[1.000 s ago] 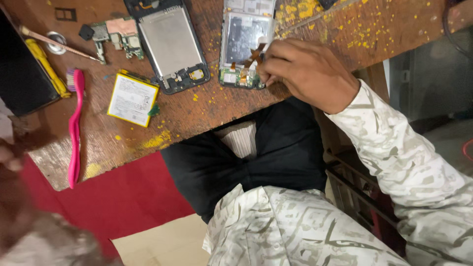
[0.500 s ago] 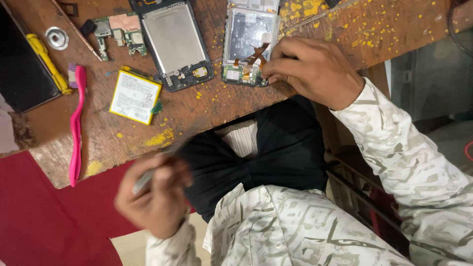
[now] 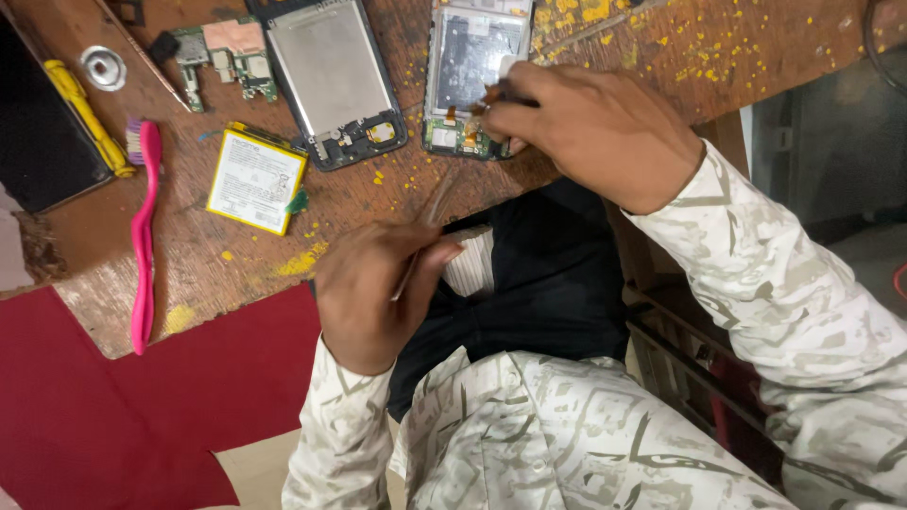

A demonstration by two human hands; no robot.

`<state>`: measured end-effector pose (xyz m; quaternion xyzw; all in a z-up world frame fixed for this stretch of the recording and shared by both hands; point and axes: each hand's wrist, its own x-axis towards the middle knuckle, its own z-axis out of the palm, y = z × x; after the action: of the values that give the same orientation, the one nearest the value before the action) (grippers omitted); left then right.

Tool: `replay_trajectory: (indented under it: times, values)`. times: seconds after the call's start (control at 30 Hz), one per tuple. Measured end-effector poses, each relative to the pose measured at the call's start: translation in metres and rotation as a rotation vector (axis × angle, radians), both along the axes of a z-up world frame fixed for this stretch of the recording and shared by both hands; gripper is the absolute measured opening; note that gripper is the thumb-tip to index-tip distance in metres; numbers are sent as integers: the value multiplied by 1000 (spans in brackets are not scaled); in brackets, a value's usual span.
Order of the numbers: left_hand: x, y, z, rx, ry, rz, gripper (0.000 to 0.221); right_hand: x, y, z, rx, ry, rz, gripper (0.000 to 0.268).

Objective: The person uses tweezers to carefully lift and adjust a flexible ribbon cable inside a disassembled smartphone chassis. They manipulate the cable to align it with the motherboard connectors while holding the device steady with their other hand.

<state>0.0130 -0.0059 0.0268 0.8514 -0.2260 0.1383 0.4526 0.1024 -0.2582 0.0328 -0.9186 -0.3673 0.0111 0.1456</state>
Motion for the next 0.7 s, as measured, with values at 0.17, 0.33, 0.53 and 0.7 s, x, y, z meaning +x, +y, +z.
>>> replay_trajectory:
  times: [0.17, 0.33, 0.53, 0.7]
  values:
    - [6, -12, 0, 51, 61, -12, 22, 1, 7, 6, -38, 75, -49, 18]
    - [3, -10, -15, 6, 60, -11, 19, 0, 8, 7, -9, 31, -30, 20]
    - [5, -3, -24, -130, 184, -23, 16, -1, 7, 0, 50, 11, -30, 24]
    - [3, 3, -20, -264, 317, -54, 16, -2, 1, -6, 74, 23, -12, 20]
